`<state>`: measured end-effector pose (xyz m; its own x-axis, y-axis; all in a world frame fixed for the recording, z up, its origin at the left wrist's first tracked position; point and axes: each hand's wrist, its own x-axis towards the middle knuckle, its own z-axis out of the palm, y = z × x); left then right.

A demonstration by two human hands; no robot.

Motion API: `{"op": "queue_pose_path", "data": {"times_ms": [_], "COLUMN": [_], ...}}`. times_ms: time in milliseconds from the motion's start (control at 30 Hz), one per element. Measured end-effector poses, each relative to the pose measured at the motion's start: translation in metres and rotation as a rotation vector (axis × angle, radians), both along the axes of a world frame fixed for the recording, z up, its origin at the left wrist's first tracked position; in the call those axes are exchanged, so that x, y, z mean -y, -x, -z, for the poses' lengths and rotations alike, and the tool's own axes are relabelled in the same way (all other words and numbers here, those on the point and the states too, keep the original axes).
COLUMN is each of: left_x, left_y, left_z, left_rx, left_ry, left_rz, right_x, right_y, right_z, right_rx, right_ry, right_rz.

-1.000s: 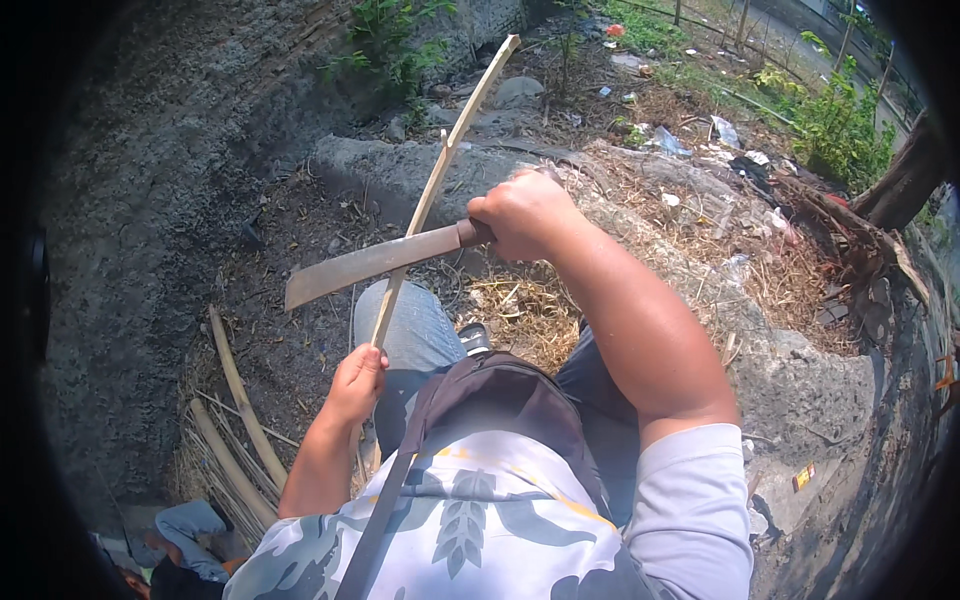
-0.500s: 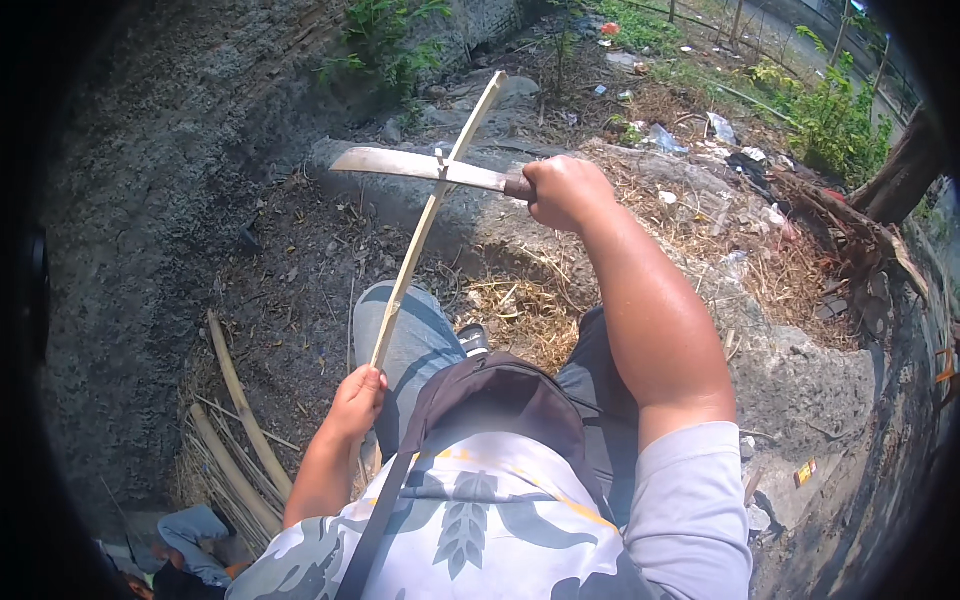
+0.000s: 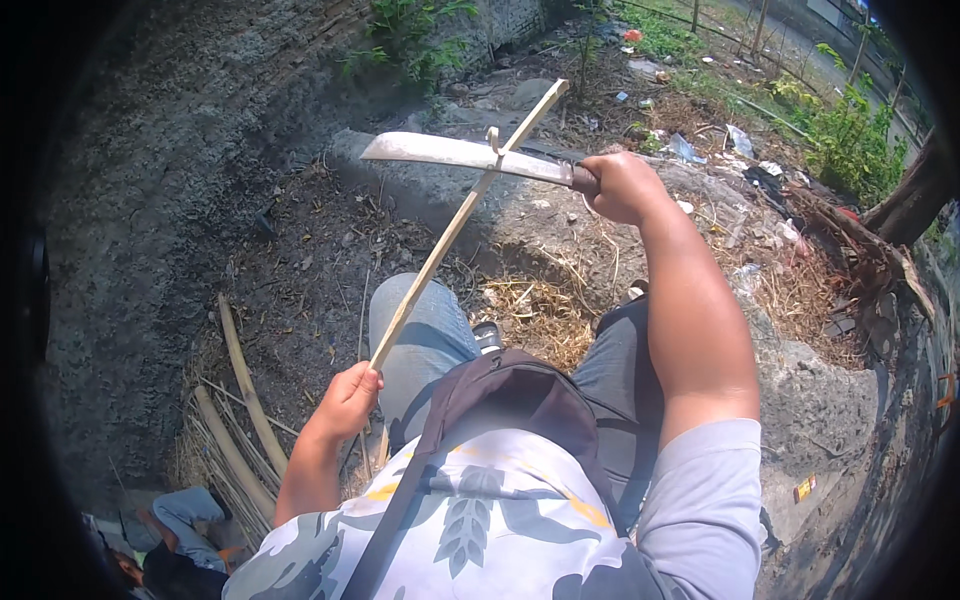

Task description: The person holds a bamboo strip and repeatedly shaves down its length using a machete.

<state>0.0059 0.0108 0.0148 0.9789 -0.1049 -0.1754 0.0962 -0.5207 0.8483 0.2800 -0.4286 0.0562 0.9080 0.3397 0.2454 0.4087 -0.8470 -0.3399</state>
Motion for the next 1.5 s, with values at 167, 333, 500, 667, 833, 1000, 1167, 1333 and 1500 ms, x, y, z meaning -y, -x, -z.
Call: {"op": "queue_pose_path", "data": {"times_ms": [167, 333, 500, 667, 833, 1000, 1167, 1333, 1500], "left_x": [-0.013, 0.001, -0.002, -0.009, -0.004, -0.008, -0.023, -0.022, -0.011], "left_y": [0.021, 0.005, -0.005, 0.006, 0.018, 0.02, 0.014, 0.013, 0.005], "left_z": [0.022, 0.02, 0.022, 0.0, 0.02, 0.024, 0.012, 0.003, 0.011], "left_rx": [-0.215, -0.156, -0.093, -0.164, -0.247, -0.241, -0.236, -0.248, -0.148], "left_ry": [0.237, 0.255, 0.17, 0.082, 0.201, 0.285, 0.272, 0.275, 0.222], "left_rz": [-0.121, -0.104, -0.086, -0.068, -0.122, -0.13, -0.132, -0.163, -0.131], "right_x": [-0.047, -0.06, -0.085, -0.028, -0.04, -0.038, -0.039, -0.045, -0.071], "right_y": [0.023, 0.03, 0.035, 0.004, 0.02, 0.016, 0.01, 0.023, 0.034], "right_z": [-0.021, -0.023, -0.011, -0.005, -0.021, -0.018, -0.011, -0.019, -0.022], "right_rx": [0.013, 0.119, 0.202, -0.146, -0.156, -0.12, -0.322, -0.043, 0.079], "right_ry": [0.204, 0.2, 0.239, -0.091, 0.215, 0.138, -0.102, 0.073, 0.326], "right_rz": [0.033, -0.208, -0.427, 0.141, 0.185, 0.128, 0.001, 0.009, -0.243]}}
